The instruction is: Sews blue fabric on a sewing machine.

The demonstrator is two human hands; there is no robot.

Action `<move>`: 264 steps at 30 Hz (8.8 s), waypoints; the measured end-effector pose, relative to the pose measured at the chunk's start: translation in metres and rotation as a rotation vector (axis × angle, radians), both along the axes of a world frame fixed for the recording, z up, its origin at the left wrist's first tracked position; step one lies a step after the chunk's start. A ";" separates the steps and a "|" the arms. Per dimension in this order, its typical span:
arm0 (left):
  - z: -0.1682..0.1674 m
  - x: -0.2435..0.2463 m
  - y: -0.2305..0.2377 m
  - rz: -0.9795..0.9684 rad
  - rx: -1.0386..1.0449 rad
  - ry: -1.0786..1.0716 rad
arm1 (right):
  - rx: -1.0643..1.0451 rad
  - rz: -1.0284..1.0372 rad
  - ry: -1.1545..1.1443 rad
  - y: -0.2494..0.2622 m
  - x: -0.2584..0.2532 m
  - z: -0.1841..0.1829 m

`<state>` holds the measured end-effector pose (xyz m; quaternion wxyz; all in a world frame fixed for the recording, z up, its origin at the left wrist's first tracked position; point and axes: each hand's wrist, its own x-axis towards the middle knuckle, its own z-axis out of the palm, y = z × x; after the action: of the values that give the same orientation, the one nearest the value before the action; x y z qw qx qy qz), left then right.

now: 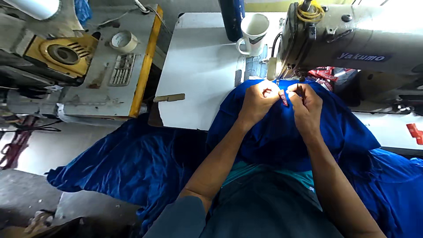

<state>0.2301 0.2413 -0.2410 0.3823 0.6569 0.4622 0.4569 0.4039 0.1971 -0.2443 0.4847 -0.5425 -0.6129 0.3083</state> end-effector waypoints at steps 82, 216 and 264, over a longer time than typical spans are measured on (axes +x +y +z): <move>-0.010 -0.005 0.058 0.177 -0.014 0.493 | -0.362 -0.245 -0.677 0.068 -0.017 0.020; -0.028 -0.038 0.052 -0.290 0.675 0.832 | 0.120 -0.007 -0.940 0.027 0.014 -0.015; -0.029 -0.041 0.060 -0.197 0.604 0.717 | 0.151 0.031 -0.931 0.039 0.023 -0.014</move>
<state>0.1891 0.3015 -0.2702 0.0321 0.8954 0.3470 0.2772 0.4268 0.2359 -0.2584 0.1919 -0.5773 -0.7937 -0.0058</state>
